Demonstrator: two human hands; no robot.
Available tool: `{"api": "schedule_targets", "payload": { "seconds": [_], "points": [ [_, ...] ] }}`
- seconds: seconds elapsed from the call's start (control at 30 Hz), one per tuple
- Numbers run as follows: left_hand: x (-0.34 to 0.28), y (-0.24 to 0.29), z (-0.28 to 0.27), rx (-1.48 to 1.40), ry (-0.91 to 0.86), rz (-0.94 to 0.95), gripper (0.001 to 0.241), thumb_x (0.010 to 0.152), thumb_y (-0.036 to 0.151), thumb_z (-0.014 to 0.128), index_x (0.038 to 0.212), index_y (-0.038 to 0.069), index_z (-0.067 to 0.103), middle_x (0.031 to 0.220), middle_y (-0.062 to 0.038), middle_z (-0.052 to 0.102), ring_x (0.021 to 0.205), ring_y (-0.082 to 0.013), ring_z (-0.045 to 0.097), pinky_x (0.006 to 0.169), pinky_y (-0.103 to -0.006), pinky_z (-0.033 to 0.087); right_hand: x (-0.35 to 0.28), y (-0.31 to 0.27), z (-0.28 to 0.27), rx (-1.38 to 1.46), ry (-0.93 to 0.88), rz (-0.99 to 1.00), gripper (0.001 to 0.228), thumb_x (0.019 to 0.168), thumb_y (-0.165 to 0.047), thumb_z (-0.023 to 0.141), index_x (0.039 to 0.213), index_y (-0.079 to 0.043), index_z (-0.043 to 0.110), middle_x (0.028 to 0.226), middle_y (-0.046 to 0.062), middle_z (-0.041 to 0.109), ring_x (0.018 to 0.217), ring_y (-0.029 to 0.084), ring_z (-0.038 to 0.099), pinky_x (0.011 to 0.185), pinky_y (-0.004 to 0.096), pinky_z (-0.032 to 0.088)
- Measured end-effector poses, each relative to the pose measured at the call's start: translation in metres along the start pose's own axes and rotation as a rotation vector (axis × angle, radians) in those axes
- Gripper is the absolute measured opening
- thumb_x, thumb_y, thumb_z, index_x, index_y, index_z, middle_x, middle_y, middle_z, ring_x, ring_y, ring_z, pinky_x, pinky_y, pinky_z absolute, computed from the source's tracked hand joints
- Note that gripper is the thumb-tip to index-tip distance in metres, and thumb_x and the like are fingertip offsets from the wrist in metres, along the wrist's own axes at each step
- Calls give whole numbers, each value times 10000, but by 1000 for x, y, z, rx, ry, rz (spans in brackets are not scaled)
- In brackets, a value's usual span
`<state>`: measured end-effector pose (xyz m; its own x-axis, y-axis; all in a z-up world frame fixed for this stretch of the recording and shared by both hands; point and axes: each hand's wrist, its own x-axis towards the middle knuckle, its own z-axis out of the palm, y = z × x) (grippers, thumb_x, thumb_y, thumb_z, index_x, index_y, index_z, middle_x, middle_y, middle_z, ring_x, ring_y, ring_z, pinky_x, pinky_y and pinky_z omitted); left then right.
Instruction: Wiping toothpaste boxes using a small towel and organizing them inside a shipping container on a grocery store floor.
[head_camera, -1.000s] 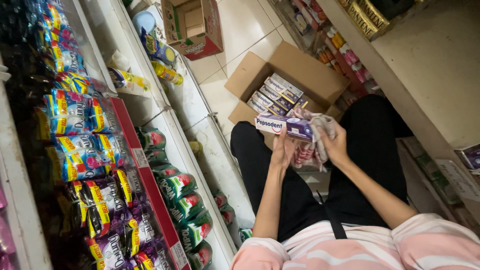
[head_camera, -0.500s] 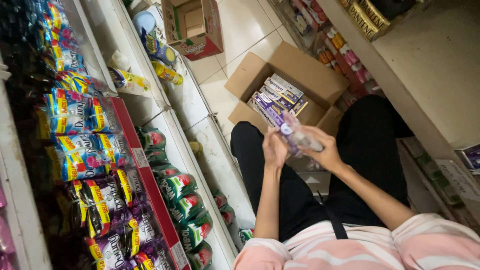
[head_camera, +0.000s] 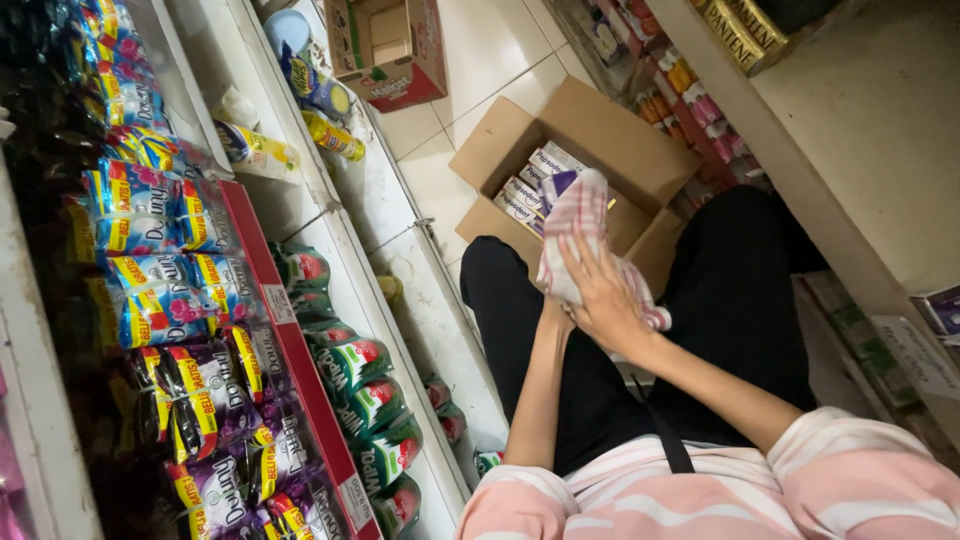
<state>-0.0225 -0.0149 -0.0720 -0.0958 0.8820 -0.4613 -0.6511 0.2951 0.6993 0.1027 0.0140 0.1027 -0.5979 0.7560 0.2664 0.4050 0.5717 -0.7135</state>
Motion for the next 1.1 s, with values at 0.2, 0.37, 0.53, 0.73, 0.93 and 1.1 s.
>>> {"api": "schedule_targets", "payload": {
  "seconds": [0.2,0.37,0.53,0.73,0.93,1.1],
  "points": [
    [11,-19,0,200,46,-118,685,1080,587,193,1657,220,188,1601,-86,388,1371,-222,509,1079,-437,495,48,30,-7,-32,145,100,907,813,-103,759,1601,-59,312,1650,275,161,1478,542,169,1125,714,235],
    [12,-24,3,-19,-76,-80,643,1107,588,424,1531,105,446,1182,-98,680,937,-168,692,774,-321,595,78,99,11,162,167,351,521,954,-194,666,1446,-73,543,1419,178,509,1294,363,505,1068,560,451],
    [-9,5,24,-185,-124,-172,667,1141,677,468,1292,42,605,979,-45,697,752,-118,677,609,-265,582,94,123,-8,733,233,704,416,1045,-402,615,1211,-29,698,1055,122,710,903,252,696,847,428,583],
    [-17,33,29,-285,-132,47,666,1073,649,450,1324,54,615,1057,-40,697,848,-104,683,695,-249,582,64,105,-27,1125,391,592,487,1045,-474,558,1251,-42,649,1121,76,695,989,166,691,892,328,570],
    [7,-5,-20,-612,-321,186,431,1064,475,385,1246,104,506,1130,-50,559,1032,-185,604,915,-400,543,21,46,13,177,-15,-155,605,931,-291,648,1478,-84,497,1572,213,430,1460,407,398,1202,486,271],
    [-23,70,28,-395,-27,308,714,1060,603,371,1564,101,433,1554,-121,470,1350,-276,531,1123,-392,488,-11,14,2,234,-290,-61,680,883,-334,728,1516,-248,493,1667,115,325,1501,438,347,1188,554,332]
  ]
}}
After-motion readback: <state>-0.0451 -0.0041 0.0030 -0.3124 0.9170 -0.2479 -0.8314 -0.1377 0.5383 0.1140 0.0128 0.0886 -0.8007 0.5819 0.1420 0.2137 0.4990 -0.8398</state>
